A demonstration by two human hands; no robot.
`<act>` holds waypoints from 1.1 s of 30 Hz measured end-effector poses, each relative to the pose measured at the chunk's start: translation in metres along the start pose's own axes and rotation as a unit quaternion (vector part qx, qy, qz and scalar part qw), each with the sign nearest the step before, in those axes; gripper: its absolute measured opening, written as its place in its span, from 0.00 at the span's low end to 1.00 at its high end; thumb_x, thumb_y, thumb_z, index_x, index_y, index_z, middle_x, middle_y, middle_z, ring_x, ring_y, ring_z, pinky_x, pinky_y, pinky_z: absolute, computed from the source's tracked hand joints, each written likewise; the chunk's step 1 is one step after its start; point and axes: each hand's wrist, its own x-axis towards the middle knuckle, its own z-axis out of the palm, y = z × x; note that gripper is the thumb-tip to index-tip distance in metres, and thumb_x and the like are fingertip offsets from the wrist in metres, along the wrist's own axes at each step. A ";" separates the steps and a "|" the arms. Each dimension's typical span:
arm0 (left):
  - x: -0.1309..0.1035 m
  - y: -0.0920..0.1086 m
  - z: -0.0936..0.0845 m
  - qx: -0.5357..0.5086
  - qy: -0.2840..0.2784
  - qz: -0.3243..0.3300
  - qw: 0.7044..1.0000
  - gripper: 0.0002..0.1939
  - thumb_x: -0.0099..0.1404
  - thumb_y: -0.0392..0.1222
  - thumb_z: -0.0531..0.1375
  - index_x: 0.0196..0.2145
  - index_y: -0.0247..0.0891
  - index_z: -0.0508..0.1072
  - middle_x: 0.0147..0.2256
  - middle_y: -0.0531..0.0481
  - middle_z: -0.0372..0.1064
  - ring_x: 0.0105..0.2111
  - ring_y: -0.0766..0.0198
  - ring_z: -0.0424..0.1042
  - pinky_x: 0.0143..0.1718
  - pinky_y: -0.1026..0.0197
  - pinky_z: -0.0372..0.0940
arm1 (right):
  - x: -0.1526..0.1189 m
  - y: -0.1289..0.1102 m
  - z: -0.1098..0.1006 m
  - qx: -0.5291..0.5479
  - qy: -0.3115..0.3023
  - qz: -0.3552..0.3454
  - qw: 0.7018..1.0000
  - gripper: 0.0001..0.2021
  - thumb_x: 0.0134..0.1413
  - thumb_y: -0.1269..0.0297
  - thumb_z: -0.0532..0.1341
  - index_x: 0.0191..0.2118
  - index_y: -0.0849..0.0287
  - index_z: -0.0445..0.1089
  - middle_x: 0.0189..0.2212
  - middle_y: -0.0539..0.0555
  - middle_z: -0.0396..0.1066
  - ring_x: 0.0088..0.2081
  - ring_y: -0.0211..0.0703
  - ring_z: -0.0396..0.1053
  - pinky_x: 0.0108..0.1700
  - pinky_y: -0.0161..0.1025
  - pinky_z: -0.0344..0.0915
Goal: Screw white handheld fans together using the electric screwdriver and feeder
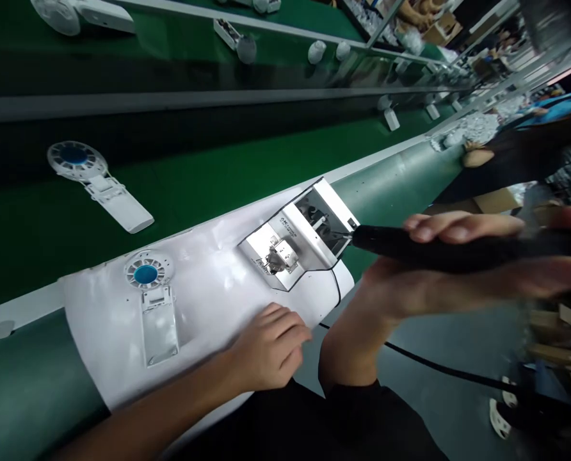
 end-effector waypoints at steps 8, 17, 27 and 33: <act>-0.017 -0.016 0.020 -0.019 -0.031 -0.094 0.995 0.09 0.73 0.31 0.55 0.42 0.40 0.75 0.37 0.51 0.77 0.33 0.61 0.72 0.38 0.55 0.64 | -0.028 0.026 0.044 -0.029 -0.024 -0.112 0.993 0.12 0.78 0.58 0.55 0.60 0.51 0.65 0.30 0.44 0.59 0.26 0.33 0.62 0.32 0.37 0.68; -0.014 -0.015 0.018 -0.046 -0.042 -0.144 0.988 0.09 0.73 0.32 0.54 0.41 0.41 0.74 0.37 0.52 0.78 0.33 0.61 0.73 0.40 0.55 0.66 | -0.030 0.029 0.048 -0.073 -0.076 -0.124 0.987 0.20 0.70 0.48 0.67 0.57 0.52 0.66 0.30 0.45 0.64 0.26 0.32 0.62 0.32 0.37 0.67; -0.014 -0.015 0.017 -0.052 -0.045 -0.146 0.987 0.08 0.71 0.32 0.55 0.40 0.40 0.74 0.36 0.51 0.77 0.33 0.60 0.74 0.39 0.54 0.66 | -0.036 0.025 0.047 -0.145 -0.140 -0.071 0.977 0.21 0.68 0.46 0.67 0.57 0.50 0.64 0.35 0.47 0.64 0.29 0.37 0.64 0.38 0.45 0.71; -0.013 -0.015 0.016 -0.066 -0.036 -0.147 0.986 0.08 0.72 0.32 0.55 0.41 0.40 0.74 0.36 0.50 0.78 0.34 0.60 0.75 0.40 0.55 0.67 | -0.032 0.017 0.037 -0.140 -0.044 -0.102 0.984 0.18 0.74 0.46 0.60 0.58 0.49 0.61 0.30 0.45 0.61 0.25 0.37 0.61 0.35 0.44 0.71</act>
